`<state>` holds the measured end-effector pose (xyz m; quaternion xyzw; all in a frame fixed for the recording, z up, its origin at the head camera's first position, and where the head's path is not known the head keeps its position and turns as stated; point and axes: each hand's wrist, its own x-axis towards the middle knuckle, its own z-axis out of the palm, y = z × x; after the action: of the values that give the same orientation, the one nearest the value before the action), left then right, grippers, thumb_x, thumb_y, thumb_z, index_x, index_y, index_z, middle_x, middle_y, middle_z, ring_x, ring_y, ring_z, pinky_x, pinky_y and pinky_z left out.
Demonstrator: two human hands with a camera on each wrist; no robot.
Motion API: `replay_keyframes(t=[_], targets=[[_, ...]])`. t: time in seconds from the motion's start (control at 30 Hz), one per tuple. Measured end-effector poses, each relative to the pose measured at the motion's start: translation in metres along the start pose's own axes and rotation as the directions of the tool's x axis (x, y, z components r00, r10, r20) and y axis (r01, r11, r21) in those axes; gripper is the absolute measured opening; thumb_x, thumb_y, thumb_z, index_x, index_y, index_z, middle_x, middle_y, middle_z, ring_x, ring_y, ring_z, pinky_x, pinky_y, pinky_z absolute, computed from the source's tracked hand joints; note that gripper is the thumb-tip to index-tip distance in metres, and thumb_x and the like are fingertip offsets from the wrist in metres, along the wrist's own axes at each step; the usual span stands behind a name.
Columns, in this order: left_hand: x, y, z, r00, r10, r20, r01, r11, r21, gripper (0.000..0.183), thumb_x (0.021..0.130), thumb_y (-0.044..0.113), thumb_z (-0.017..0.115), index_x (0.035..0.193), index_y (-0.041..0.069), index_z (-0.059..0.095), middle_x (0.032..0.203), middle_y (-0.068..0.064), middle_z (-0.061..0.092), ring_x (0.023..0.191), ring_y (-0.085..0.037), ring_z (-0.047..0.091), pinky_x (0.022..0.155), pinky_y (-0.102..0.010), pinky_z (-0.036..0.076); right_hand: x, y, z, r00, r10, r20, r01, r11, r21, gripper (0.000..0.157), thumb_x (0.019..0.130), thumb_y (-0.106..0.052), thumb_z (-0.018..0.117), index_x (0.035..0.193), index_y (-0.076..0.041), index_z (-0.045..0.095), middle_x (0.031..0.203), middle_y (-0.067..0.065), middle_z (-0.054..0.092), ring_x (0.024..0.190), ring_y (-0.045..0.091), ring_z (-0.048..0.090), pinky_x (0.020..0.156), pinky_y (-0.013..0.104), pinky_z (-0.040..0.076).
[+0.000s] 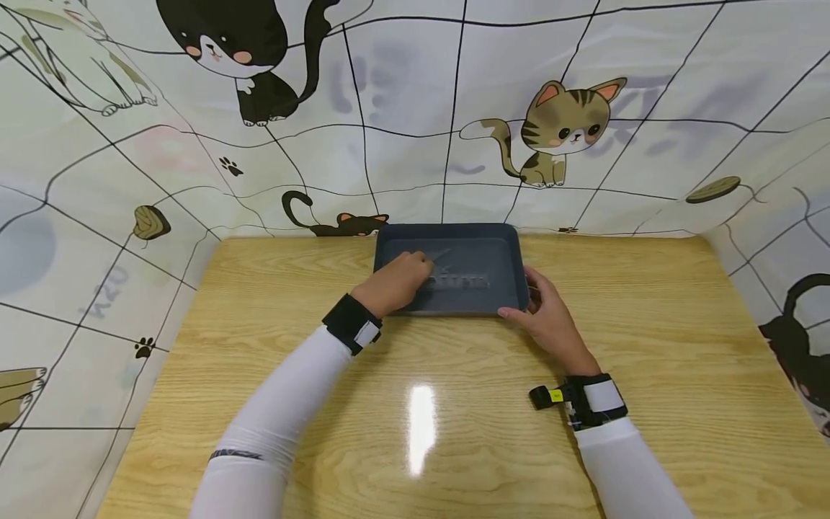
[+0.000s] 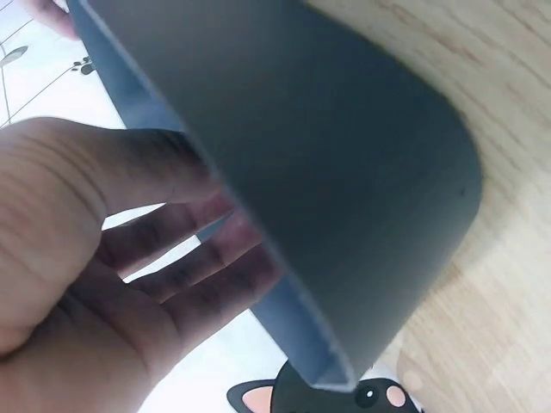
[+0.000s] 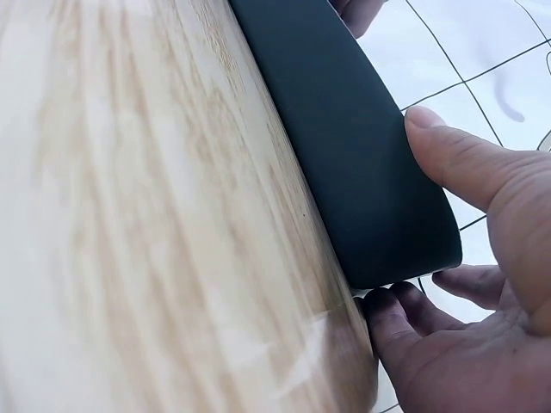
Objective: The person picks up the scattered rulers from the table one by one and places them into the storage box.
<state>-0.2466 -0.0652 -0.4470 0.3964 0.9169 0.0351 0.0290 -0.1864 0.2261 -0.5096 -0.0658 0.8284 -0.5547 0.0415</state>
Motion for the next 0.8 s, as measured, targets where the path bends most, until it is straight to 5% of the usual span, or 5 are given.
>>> replay_keyframes(t=[0.4, 0.6, 0.8], targets=[[0.000, 0.002, 0.007, 0.999, -0.027, 0.022, 0.026, 1.000, 0.005, 0.028, 0.098, -0.003, 0.050, 0.123, 0.000, 0.062, 0.119, -0.018, 0.061, 0.108, -0.030, 0.058, 0.093, -0.039, 0.050, 0.000, 0.001, -0.001, 1.000, -0.001, 0.000, 0.001, 1.000, -0.007, 0.097, 0.082, -0.029, 0.077, 0.155, -0.006, 0.017, 0.152, 0.024, 0.028, 0.136, 0.040, 0.031, 0.111, 0.057, 0.030], [0.000, 0.002, 0.012, 0.997, -0.076, 0.031, 0.076, 0.997, 0.001, 0.034, 0.095, 0.010, 0.061, 0.127, 0.003, 0.060, 0.121, -0.016, 0.060, 0.108, -0.029, 0.056, 0.091, -0.037, 0.051, -0.001, 0.000, -0.001, 1.000, -0.005, 0.013, 0.005, 1.000, 0.007, 0.097, 0.082, -0.027, 0.077, 0.155, -0.005, 0.016, 0.152, 0.025, 0.027, 0.137, 0.040, 0.031, 0.111, 0.057, 0.030], [-0.009, 0.005, 0.010, 0.994, -0.100, -0.051, 0.099, 0.995, -0.013, 0.037, 0.094, 0.026, 0.064, 0.123, 0.004, 0.061, 0.115, -0.012, 0.062, 0.102, -0.026, 0.058, 0.087, -0.037, 0.052, -0.004, -0.001, -0.003, 1.000, 0.017, 0.000, -0.017, 0.999, -0.049, 0.089, 0.089, -0.036, 0.068, 0.156, -0.008, 0.015, 0.151, 0.025, 0.030, 0.135, 0.041, 0.034, 0.109, 0.058, 0.033]])
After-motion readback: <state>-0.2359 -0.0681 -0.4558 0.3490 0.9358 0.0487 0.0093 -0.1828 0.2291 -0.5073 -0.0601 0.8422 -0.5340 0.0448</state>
